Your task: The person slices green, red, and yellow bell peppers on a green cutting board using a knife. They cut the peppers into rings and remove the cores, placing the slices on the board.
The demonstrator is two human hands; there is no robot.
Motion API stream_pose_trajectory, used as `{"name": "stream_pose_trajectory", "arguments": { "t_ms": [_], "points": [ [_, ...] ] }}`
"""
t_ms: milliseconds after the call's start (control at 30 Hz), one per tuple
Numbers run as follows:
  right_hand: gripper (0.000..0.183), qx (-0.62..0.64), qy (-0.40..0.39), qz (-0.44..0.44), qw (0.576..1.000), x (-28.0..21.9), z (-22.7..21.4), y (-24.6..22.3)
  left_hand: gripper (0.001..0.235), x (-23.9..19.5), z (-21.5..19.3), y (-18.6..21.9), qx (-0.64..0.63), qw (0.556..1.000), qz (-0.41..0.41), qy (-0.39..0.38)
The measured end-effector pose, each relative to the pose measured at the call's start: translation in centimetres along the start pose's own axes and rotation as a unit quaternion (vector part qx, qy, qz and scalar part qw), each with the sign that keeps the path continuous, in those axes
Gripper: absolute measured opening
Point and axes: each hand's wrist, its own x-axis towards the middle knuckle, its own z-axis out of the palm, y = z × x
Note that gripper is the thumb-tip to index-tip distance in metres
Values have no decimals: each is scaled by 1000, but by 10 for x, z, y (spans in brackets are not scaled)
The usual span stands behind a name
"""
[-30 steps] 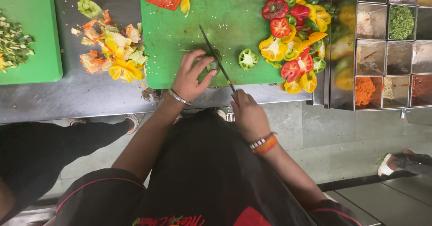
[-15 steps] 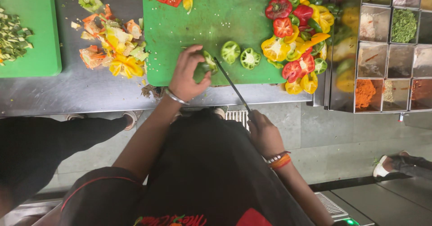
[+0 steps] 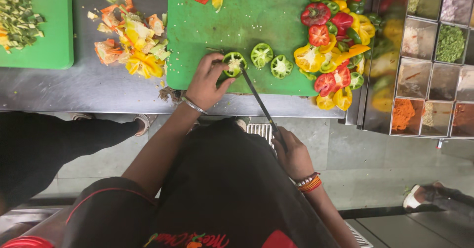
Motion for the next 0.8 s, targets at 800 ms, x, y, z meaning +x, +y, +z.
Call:
{"name": "stream_pose_trajectory", "arguments": {
  "t_ms": [800],
  "points": [
    [33,-154,-60,78,983,-7,-27,-13,27,9,-3,1,55,993,85,-67]
  ]
}}
